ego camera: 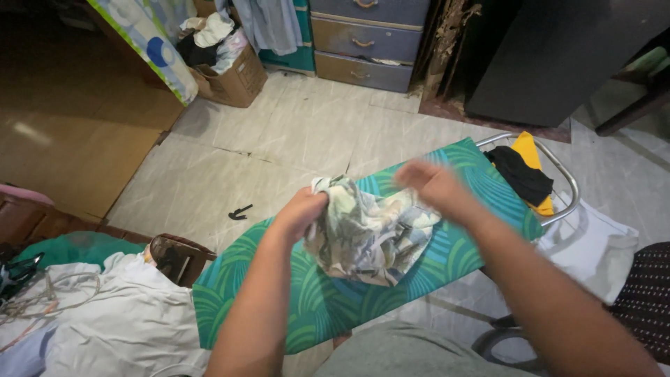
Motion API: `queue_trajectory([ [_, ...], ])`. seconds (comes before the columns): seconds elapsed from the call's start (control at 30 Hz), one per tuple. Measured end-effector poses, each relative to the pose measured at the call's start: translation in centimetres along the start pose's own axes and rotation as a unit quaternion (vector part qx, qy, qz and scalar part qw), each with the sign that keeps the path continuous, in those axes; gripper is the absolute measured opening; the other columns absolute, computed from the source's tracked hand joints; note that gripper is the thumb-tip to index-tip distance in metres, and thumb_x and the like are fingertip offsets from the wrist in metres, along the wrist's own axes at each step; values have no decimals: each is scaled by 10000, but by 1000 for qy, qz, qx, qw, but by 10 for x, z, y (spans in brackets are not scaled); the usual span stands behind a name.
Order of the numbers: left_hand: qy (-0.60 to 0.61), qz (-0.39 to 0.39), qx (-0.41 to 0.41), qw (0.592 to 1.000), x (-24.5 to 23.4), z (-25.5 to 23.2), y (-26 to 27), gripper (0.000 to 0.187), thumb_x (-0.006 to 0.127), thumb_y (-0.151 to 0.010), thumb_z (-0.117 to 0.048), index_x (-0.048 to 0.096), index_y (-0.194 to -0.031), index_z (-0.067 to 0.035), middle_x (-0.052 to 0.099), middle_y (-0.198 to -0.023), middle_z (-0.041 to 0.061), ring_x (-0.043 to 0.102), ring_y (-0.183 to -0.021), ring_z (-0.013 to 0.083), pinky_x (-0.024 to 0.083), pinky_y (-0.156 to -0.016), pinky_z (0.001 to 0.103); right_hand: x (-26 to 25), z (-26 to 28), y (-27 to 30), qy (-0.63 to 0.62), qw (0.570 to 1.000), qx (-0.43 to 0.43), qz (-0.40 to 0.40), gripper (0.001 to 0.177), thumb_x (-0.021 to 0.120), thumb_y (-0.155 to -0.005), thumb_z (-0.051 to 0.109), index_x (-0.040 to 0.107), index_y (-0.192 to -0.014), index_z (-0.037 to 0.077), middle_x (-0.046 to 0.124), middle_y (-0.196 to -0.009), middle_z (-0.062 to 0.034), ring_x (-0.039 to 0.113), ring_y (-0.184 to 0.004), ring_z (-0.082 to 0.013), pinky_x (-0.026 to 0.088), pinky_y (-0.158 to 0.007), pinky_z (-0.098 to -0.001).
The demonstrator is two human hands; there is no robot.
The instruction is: The person removes a patterned shirt and a white t-shirt from hangers, then folds each garment neatly on an ironing board. The folded shirts are placed on a nearby chair.
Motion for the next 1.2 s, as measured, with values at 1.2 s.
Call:
queue_trajectory([
  [1.2, 343, 104, 13, 934, 72, -68, 32, 382, 707, -938, -262, 658, -1252, -50, 743, -1121, 96, 731, -986, 223, 598, -870, 400, 62, -1, 10, 95, 979, 104, 150, 628, 636, -870, 232, 443, -1468, 221, 742, -984, -144, 663, -716, -234, 536, -577, -367],
])
Point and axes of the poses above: each hand's wrist, its own y-axis away from the middle knuckle, its own x-axis out of the palm, z = x × y, the point moved 9 cm from there along -y, towards the middle knuckle
